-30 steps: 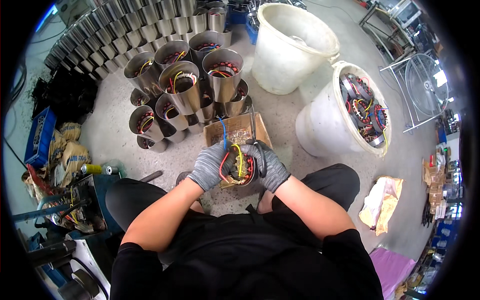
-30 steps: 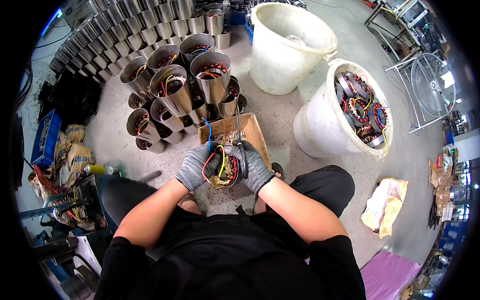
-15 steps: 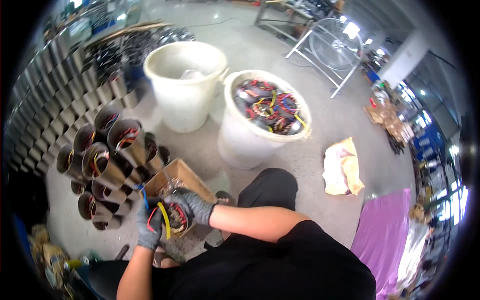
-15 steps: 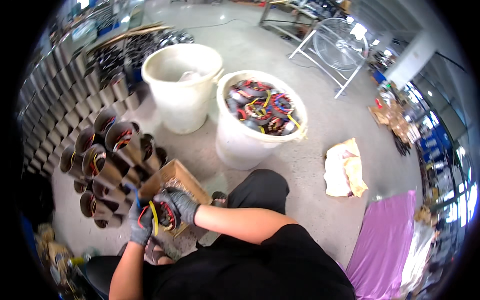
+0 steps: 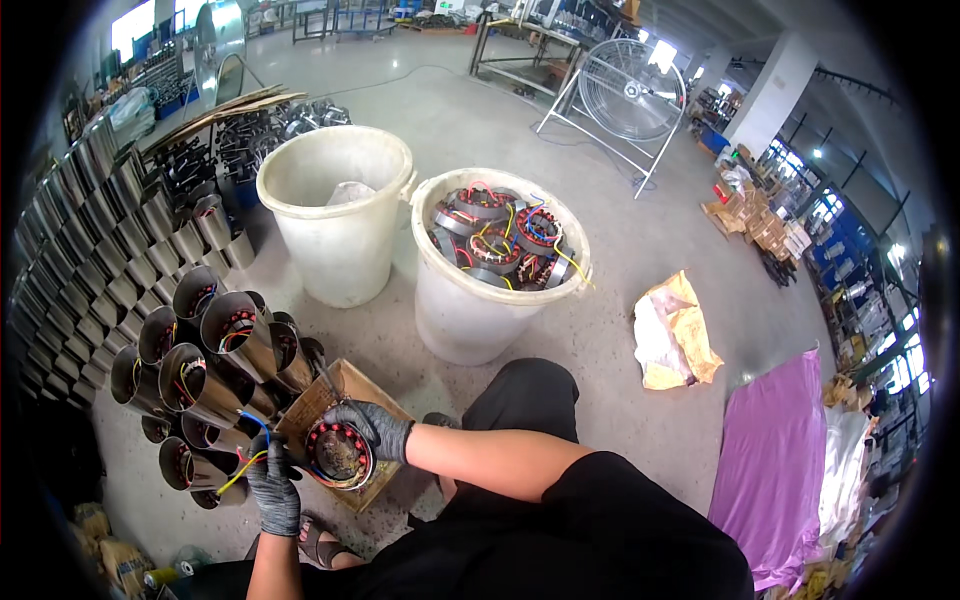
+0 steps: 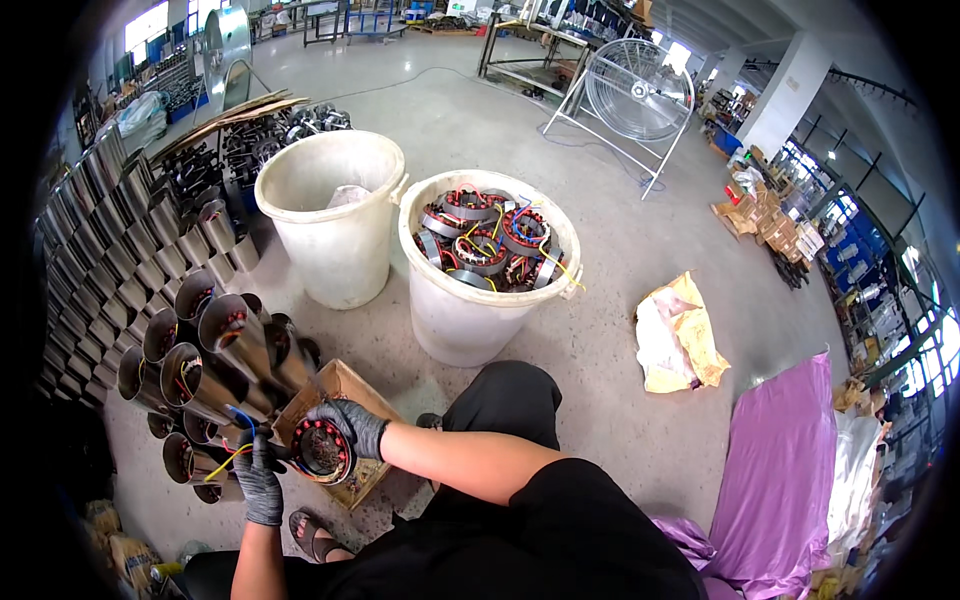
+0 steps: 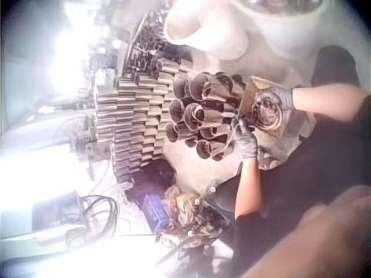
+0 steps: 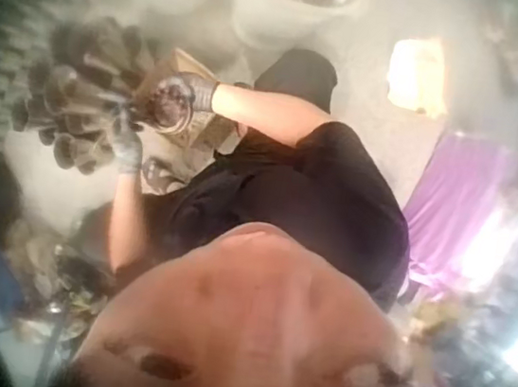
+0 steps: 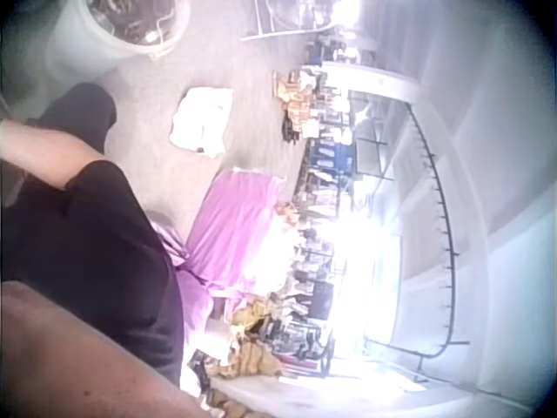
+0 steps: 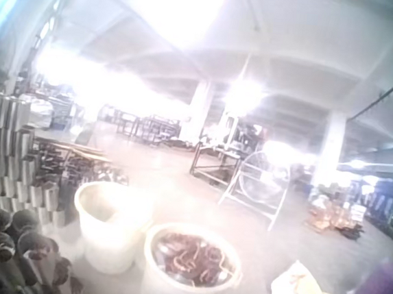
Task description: The person retrieves motor stators from a bucket, trims their wire leads with scissors over a box, and inserts them into metal cylinders.
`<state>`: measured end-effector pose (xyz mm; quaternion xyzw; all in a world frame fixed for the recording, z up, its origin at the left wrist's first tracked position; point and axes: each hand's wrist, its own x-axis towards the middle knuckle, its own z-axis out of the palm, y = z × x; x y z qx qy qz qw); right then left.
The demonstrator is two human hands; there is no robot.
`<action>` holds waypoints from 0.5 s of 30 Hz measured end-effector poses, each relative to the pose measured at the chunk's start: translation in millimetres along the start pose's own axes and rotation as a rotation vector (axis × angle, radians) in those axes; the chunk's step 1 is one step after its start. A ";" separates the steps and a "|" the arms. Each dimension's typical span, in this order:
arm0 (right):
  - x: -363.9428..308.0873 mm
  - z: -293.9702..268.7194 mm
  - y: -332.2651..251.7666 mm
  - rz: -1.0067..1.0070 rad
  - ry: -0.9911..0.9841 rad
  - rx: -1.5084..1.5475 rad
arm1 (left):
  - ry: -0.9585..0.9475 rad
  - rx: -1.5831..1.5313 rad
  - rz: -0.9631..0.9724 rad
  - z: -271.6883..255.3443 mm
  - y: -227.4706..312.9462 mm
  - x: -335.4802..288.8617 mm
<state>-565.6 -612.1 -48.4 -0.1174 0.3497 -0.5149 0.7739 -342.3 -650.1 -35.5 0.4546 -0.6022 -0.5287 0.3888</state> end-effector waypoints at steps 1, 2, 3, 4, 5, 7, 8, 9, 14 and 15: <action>6.2 -8.1 0.8 0.045 -0.008 0.028 | -0.049 -0.060 -0.050 1.9 6.7 -3.1; 11.7 -9.4 4.2 0.040 -0.032 -0.030 | -0.089 -0.117 -0.103 1.7 13.3 -7.8; 14.5 -10.4 5.7 0.044 -0.032 -0.030 | -0.086 -0.117 -0.105 3.7 20.8 -11.7; 16.8 -11.7 7.5 -0.087 0.104 -0.379 | -0.136 -0.207 -0.103 7.0 29.1 -15.4; 19.3 -14.0 10.7 -0.219 0.241 -0.727 | -0.187 -0.296 -0.100 9.2 36.0 -18.8; 29.8 -23.7 16.8 -0.347 0.374 -1.076 | -0.197 -0.272 -0.125 9.5 35.3 -21.3; 42.5 -38.0 22.4 -0.452 0.374 -1.061 | -0.169 -0.255 -0.148 10.3 29.2 -21.2; 47.1 -39.2 24.0 -0.553 0.370 -1.046 | -0.137 -0.239 -0.172 10.5 22.6 -21.1; 10.1 14.0 25.1 -0.220 -0.032 -0.490 | -0.072 -0.198 -0.261 3.0 15.5 -26.0; 7.2 16.2 23.8 -0.191 -0.047 -0.483 | -0.186 -0.250 -0.385 3.5 32.3 -28.2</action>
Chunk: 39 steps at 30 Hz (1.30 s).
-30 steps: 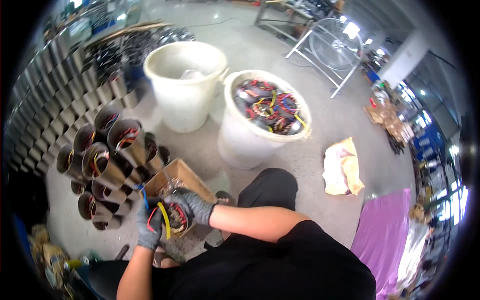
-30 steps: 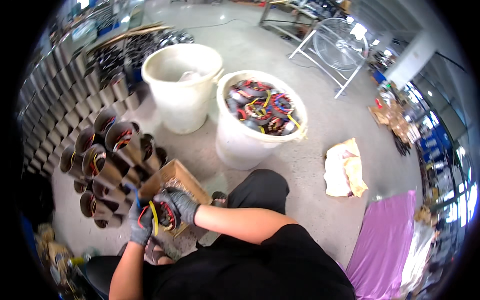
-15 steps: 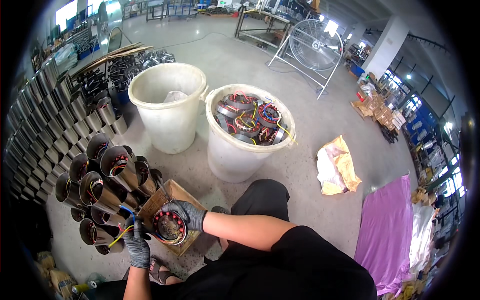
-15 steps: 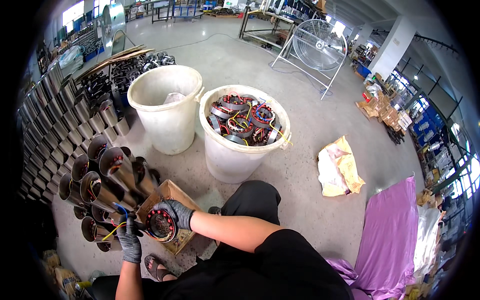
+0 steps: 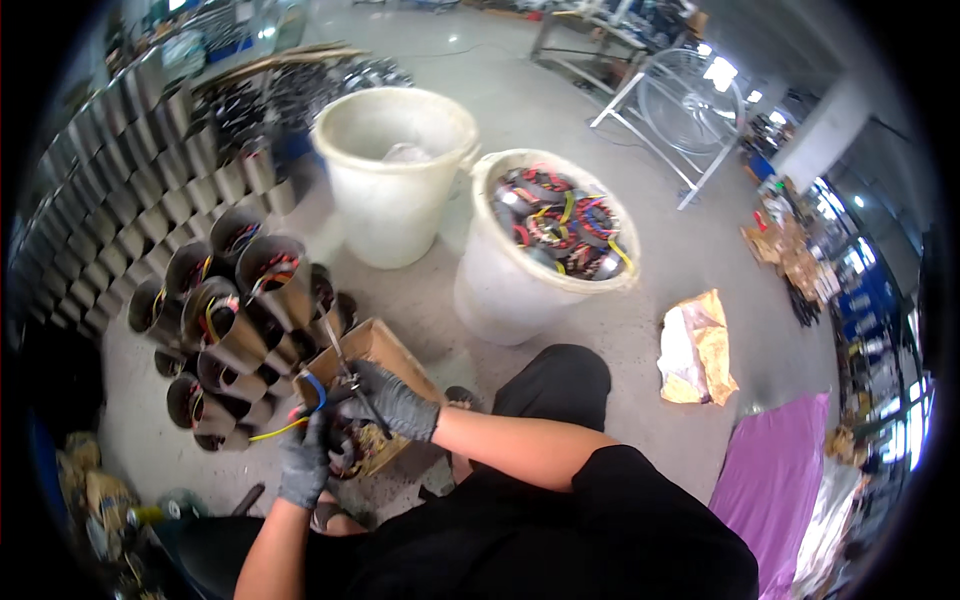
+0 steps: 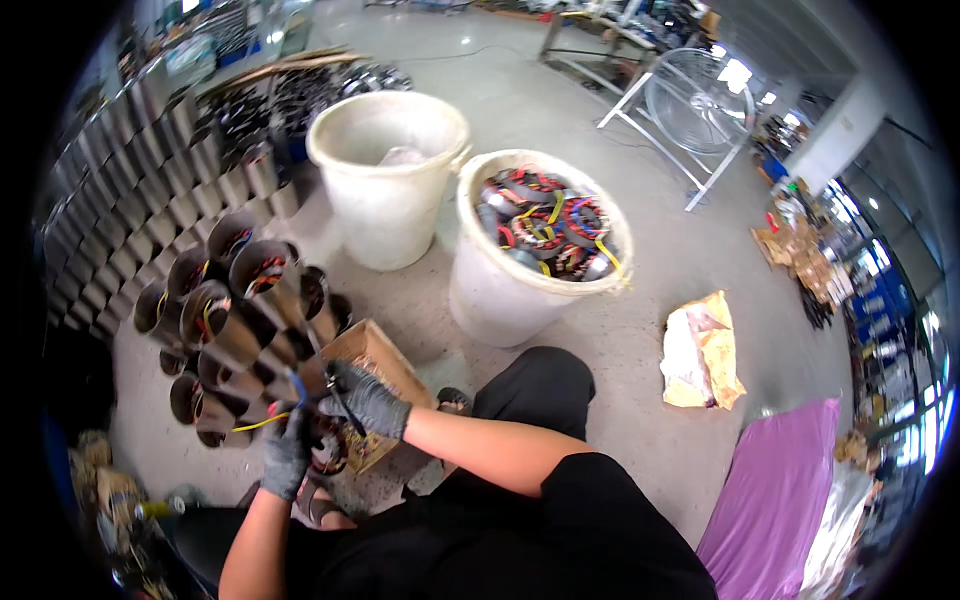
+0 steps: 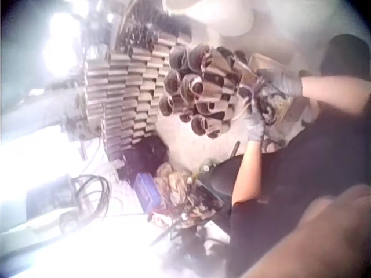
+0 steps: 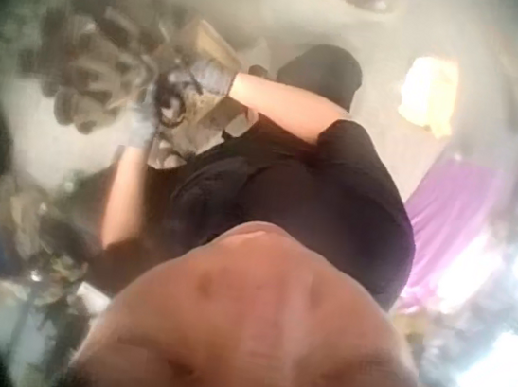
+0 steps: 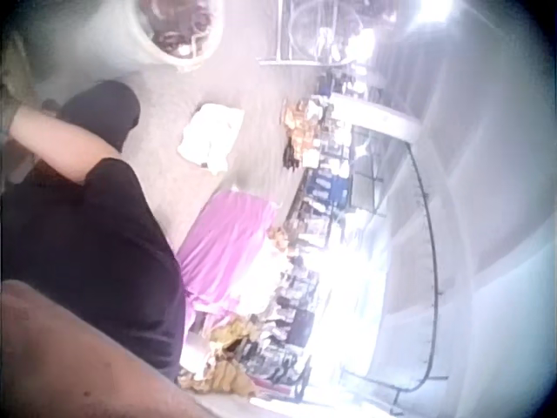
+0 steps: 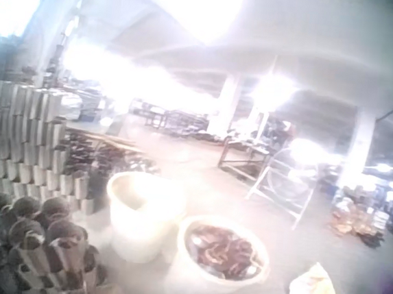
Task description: The person retrieves motor stators from a bucket, trims their wire leads with scissors over a box, and inserts them into metal cylinders.
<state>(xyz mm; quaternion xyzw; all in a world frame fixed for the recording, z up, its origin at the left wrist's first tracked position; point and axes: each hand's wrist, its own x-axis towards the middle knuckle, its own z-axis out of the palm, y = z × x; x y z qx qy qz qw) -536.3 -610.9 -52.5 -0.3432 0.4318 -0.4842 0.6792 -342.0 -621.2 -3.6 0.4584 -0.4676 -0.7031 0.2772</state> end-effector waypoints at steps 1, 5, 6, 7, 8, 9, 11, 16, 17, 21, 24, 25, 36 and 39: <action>1.3 9.1 -5.1 -0.273 -0.018 -0.267 | 0.070 0.266 0.081 -21.6 -38.3 13.2; -1.1 5.2 -10.8 -0.454 0.051 -0.568 | -0.050 0.404 0.177 -12.6 -49.8 25.6; -13.4 13.5 -41.5 -0.409 0.127 -0.763 | 0.004 0.369 0.232 -10.3 -54.3 23.8; -10.4 9.1 -48.0 -0.298 0.114 -0.648 | 0.049 0.340 0.292 -5.2 -57.3 23.7; -12.4 2.1 -42.8 -0.238 0.135 -0.482 | 0.011 0.399 0.161 9.2 -16.0 9.9; -12.3 6.9 -39.2 -0.187 0.132 -0.310 | 0.025 0.340 0.204 2.7 -33.5 12.8; -12.6 3.7 -35.1 -0.098 0.216 -0.039 | -0.024 0.278 0.101 -1.3 -39.2 17.5; -10.9 1.7 -41.9 0.013 0.130 -0.189 | -0.127 0.220 -0.122 -8.6 -53.5 20.9; -11.4 0.5 -42.4 0.005 0.088 -0.333 | -0.151 0.186 -0.099 -7.0 -55.5 23.0; -2.5 -8.5 -27.1 -0.182 0.009 -0.612 | -0.209 0.520 0.085 -9.1 -60.4 26.4; -13.7 9.0 -50.0 0.050 0.066 -0.321 | -0.232 0.366 0.122 -10.2 -56.5 25.3; -12.1 7.1 -45.9 0.038 0.102 -0.295 | -0.235 0.368 0.121 -9.6 -50.7 23.8; -19.3 15.8 -14.8 -0.110 0.331 0.200 | -0.055 0.290 0.238 -2.2 -37.9 24.3; -9.5 5.6 -27.6 0.070 0.331 0.029 | 0.018 0.417 0.348 -1.0 -47.3 22.9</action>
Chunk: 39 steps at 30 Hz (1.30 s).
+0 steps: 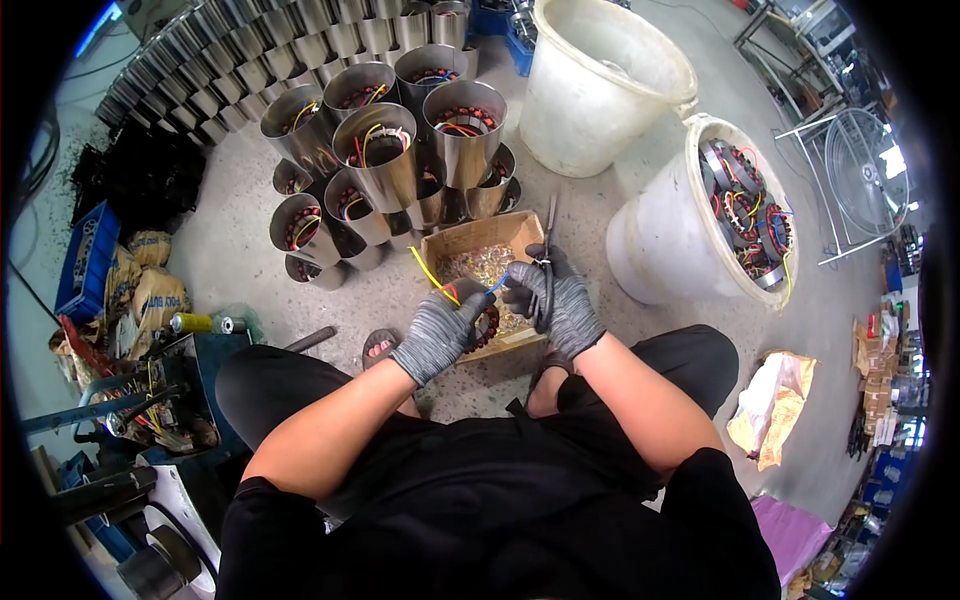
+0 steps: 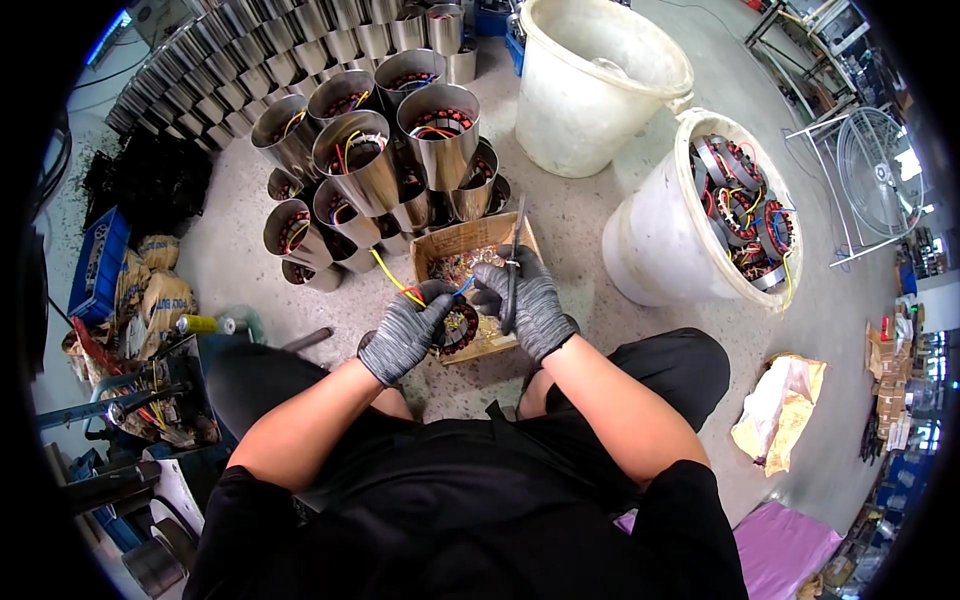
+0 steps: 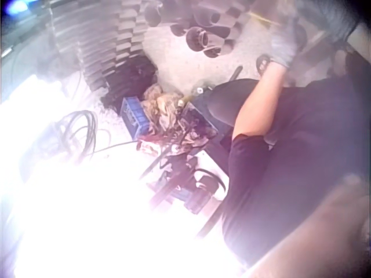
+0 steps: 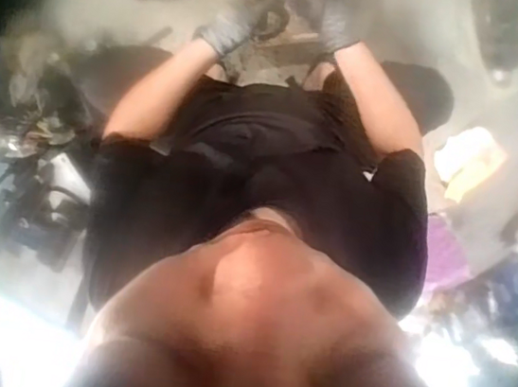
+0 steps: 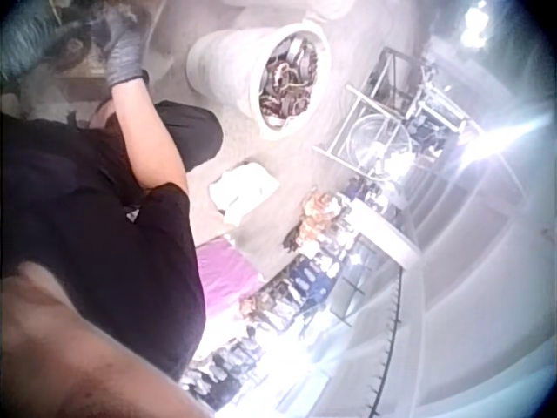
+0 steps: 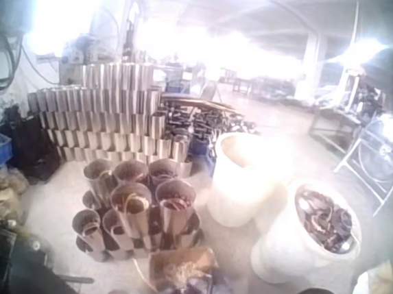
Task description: The person retrieves motor stators from a bucket, trims their wire leads with scissors over a box, and inserts them into metal cylinders.
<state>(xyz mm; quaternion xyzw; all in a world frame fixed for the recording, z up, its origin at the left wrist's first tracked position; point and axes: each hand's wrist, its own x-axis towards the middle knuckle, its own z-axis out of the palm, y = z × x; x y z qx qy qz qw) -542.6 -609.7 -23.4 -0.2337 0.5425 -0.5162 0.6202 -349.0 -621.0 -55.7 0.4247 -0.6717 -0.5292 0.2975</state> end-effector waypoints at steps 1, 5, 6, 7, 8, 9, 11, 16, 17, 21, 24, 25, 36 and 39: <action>3.0 -1.3 -4.1 0.070 -0.005 -0.138 | 0.024 -0.020 -0.086 0.9 0.5 -1.1; 1.8 0.8 -13.7 -0.062 -0.080 -0.419 | -0.014 0.139 -0.094 -4.6 5.5 -1.1; 1.8 4.9 -15.5 -0.026 -0.064 -0.421 | -0.014 0.139 -0.096 -4.8 6.2 -1.7; 3.9 3.1 -13.7 -0.024 -0.064 -0.420 | -0.015 0.182 -0.123 -5.1 7.6 -2.6; 6.8 0.2 -11.7 0.004 -0.090 -0.417 | -0.018 0.224 -0.147 -5.5 10.2 -2.5; 8.1 -1.6 -10.6 0.031 -0.116 -0.415 | -0.020 0.224 -0.146 -6.0 11.6 -2.6; 6.4 -1.8 -10.5 0.076 -0.112 -0.325 | 0.006 0.226 -0.115 -7.9 17.4 -2.5; 3.3 -4.7 6.9 -0.028 -0.208 0.093 | -0.007 -0.061 -0.172 -15.3 17.7 -0.1; 4.0 -7.8 9.6 -0.028 -0.209 0.093 | -0.041 -0.091 -0.126 -15.7 17.5 2.0; 8.7 -14.1 13.4 0.051 -0.277 0.306 | -0.041 -0.189 -0.222 -14.1 23.5 1.4; 2.5 -7.5 0.2 0.205 -0.100 0.088 | -0.009 -0.141 -0.225 -15.0 9.5 3.2; 2.7 -8.7 4.2 0.210 -0.107 0.086 | -0.002 -0.140 -0.229 -15.0 2.2 3.2; -15.3 -28.1 30.1 0.118 -0.341 -0.583 | 0.097 0.117 -0.249 -29.2 -12.9 13.5; -17.5 -21.3 25.6 0.125 -0.418 -0.613 | 0.085 0.122 -0.244 -29.3 -10.8 12.7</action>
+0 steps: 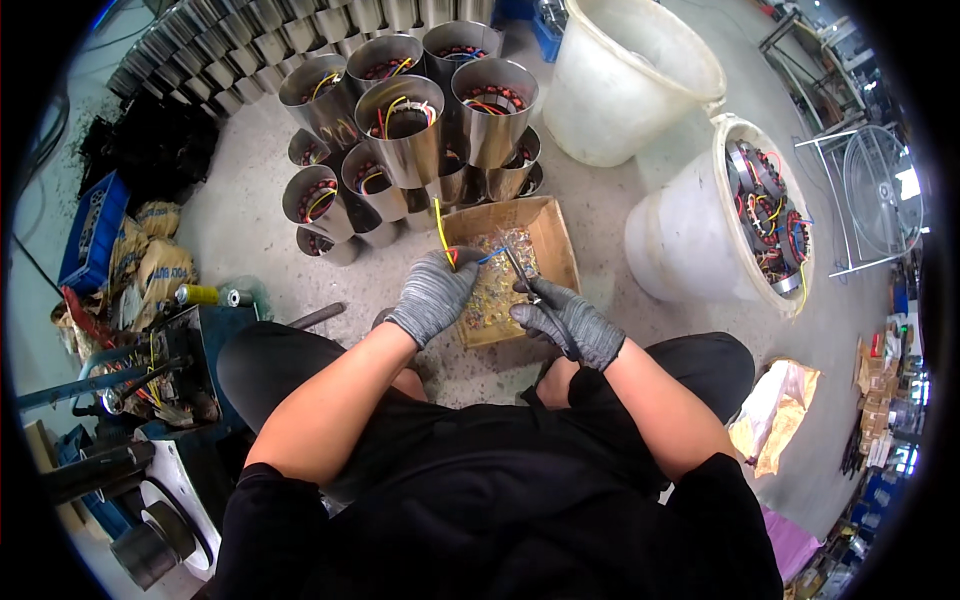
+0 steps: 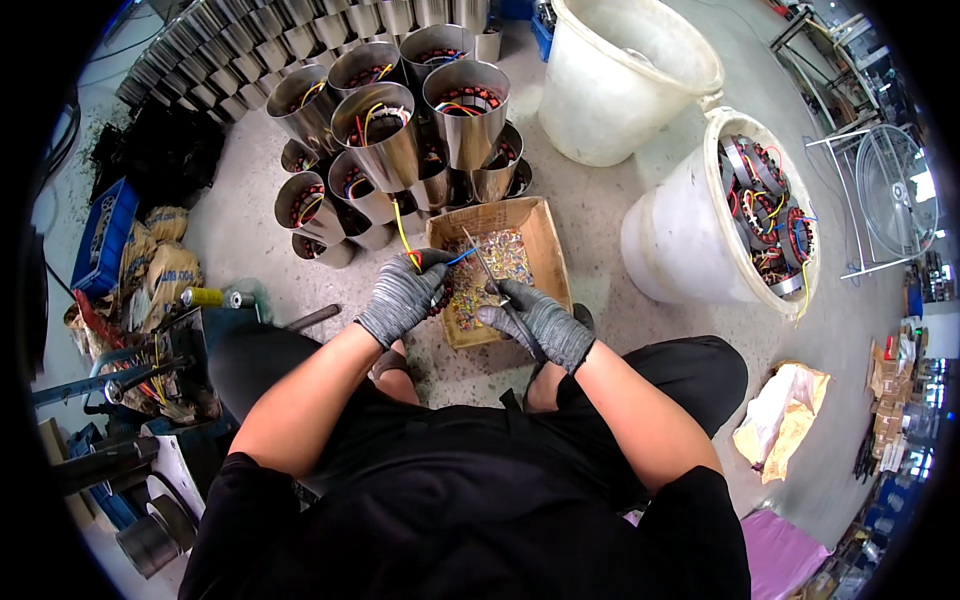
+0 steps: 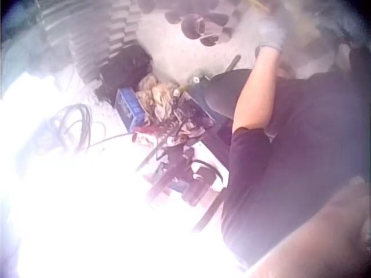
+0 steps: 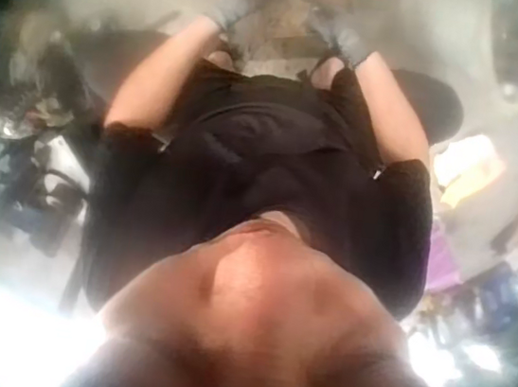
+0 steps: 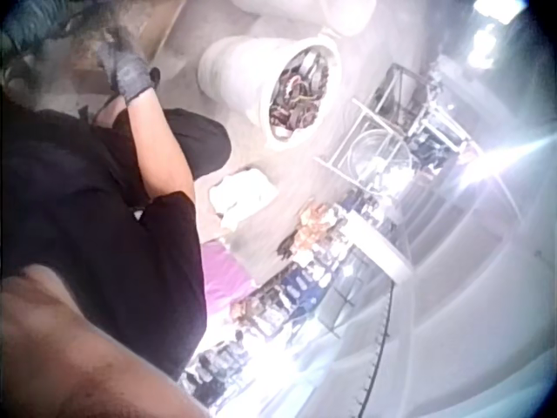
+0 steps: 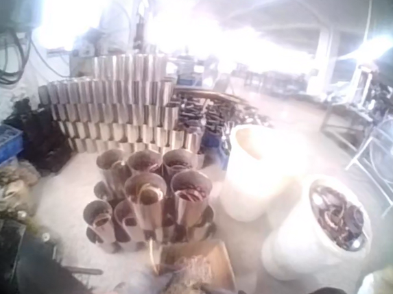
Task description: The person retrieves motor stators from a bucket, trims their wire leads with scissors over a box, and inserts them into metal cylinders.
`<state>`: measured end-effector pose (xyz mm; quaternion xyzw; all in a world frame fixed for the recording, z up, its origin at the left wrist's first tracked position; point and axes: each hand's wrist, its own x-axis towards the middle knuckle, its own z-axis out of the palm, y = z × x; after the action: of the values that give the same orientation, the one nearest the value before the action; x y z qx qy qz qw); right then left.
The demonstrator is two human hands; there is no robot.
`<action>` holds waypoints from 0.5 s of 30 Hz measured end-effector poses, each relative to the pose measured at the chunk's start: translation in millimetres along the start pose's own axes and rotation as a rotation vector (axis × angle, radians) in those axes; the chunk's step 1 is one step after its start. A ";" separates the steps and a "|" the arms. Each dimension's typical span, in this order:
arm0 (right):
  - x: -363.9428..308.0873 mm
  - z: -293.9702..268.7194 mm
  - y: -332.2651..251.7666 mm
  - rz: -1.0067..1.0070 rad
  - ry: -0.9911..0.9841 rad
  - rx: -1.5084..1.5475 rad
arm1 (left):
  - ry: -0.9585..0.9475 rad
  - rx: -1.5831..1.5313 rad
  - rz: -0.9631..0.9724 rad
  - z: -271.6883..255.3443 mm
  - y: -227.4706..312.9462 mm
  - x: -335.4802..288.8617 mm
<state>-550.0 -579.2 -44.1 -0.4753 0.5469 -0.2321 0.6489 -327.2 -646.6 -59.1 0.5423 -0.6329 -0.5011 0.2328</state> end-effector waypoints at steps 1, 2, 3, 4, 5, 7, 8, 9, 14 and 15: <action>6.2 -0.2 11.8 -0.014 0.006 0.006 | -0.005 0.001 0.004 0.6 1.9 -0.4; 5.1 0.6 7.2 -0.010 0.009 0.009 | -0.031 0.002 -0.039 -2.3 14.6 -4.0; 3.1 1.1 0.9 0.046 -0.001 0.065 | -0.057 0.002 -0.081 -2.9 21.8 -6.0; 0.8 1.8 -6.0 0.102 -0.012 0.122 | -0.063 0.001 -0.082 -1.1 22.0 -6.1; -0.8 3.1 -12.4 0.103 -0.013 0.123 | -0.066 0.001 -0.088 -0.9 22.1 -7.3; -2.3 5.0 -20.9 0.157 0.005 0.086 | -0.069 0.001 -0.097 -1.2 24.1 -9.8; -1.6 2.3 -19.4 0.159 0.007 0.087 | -0.083 -0.024 -0.126 -0.7 27.4 -10.6; -0.6 -1.8 -15.9 0.185 -0.024 0.132 | -0.090 -0.036 -0.140 -0.1 28.1 -10.5; 3.4 -6.3 11.4 0.172 -0.110 0.333 | -0.139 0.100 -0.109 0.7 22.5 -5.4; 2.6 -4.5 14.0 0.183 -0.135 0.357 | -0.167 0.178 -0.088 0.8 17.9 -3.9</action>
<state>-556.6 -576.8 -57.3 -0.3156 0.4933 -0.2332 0.7763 -334.8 -644.3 -42.6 0.5445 -0.6675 -0.4962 0.1082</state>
